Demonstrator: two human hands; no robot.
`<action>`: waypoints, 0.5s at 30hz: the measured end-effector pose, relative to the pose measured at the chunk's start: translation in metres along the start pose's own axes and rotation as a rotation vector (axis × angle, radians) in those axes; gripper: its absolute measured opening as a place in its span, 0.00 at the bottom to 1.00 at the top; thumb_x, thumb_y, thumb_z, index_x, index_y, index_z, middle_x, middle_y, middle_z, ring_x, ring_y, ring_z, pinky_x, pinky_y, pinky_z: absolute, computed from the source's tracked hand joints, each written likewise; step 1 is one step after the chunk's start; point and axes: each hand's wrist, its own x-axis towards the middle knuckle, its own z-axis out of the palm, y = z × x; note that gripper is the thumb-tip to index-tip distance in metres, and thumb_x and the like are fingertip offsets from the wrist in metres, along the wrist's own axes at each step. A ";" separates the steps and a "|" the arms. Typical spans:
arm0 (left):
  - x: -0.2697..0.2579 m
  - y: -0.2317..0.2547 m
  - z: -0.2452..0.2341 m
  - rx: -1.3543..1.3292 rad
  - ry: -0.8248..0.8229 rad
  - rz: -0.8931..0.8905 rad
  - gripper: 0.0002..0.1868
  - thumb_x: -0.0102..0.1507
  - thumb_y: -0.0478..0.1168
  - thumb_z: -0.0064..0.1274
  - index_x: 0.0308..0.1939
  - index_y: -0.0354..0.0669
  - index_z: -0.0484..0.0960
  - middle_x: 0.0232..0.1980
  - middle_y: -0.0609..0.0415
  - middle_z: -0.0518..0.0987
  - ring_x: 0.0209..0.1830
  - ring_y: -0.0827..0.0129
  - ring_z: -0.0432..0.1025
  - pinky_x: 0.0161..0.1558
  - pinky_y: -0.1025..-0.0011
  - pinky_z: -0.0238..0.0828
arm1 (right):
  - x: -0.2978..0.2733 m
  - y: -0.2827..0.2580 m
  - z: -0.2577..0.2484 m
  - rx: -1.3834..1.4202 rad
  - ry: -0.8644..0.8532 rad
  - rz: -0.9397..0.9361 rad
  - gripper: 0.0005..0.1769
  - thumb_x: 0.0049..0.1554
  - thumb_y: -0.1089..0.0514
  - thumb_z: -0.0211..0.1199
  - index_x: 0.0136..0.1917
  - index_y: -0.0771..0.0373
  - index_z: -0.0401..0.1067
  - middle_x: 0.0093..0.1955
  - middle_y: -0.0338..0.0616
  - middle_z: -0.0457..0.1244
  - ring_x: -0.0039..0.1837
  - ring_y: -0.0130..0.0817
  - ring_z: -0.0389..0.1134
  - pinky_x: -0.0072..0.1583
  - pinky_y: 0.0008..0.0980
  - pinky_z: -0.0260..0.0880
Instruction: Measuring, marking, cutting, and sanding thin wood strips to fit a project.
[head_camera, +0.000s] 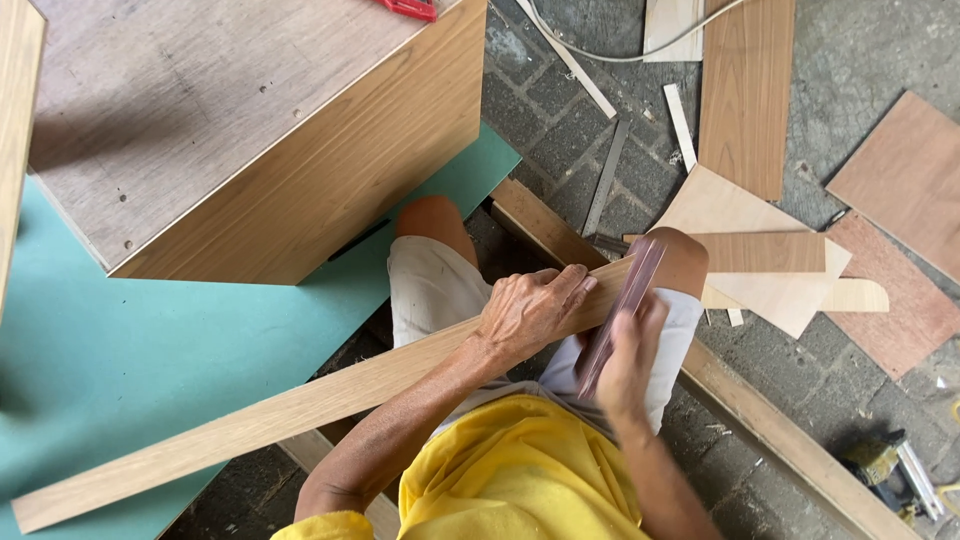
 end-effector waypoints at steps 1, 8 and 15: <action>-0.003 0.002 0.001 -0.001 -0.010 0.004 0.11 0.73 0.51 0.39 0.50 0.56 0.75 0.32 0.49 0.83 0.27 0.44 0.80 0.32 0.50 0.79 | 0.018 0.002 -0.007 -0.103 -0.012 -0.108 0.22 0.70 0.48 0.43 0.72 0.59 0.54 0.46 0.51 0.62 0.47 0.33 0.63 0.51 0.34 0.64; 0.007 -0.004 -0.005 -0.016 0.004 -0.002 0.13 0.73 0.51 0.39 0.49 0.53 0.76 0.30 0.47 0.82 0.26 0.42 0.79 0.31 0.51 0.78 | -0.018 0.001 0.004 -0.076 -0.032 -0.019 0.24 0.67 0.46 0.44 0.71 0.59 0.54 0.35 0.51 0.62 0.33 0.38 0.67 0.36 0.32 0.69; 0.014 -0.010 -0.002 -0.042 0.002 0.000 0.12 0.73 0.53 0.40 0.47 0.55 0.75 0.28 0.49 0.81 0.25 0.44 0.79 0.30 0.52 0.78 | -0.006 -0.006 0.003 -0.257 -0.005 -0.126 0.30 0.70 0.48 0.44 0.76 0.70 0.52 0.70 0.63 0.55 0.71 0.44 0.55 0.75 0.52 0.50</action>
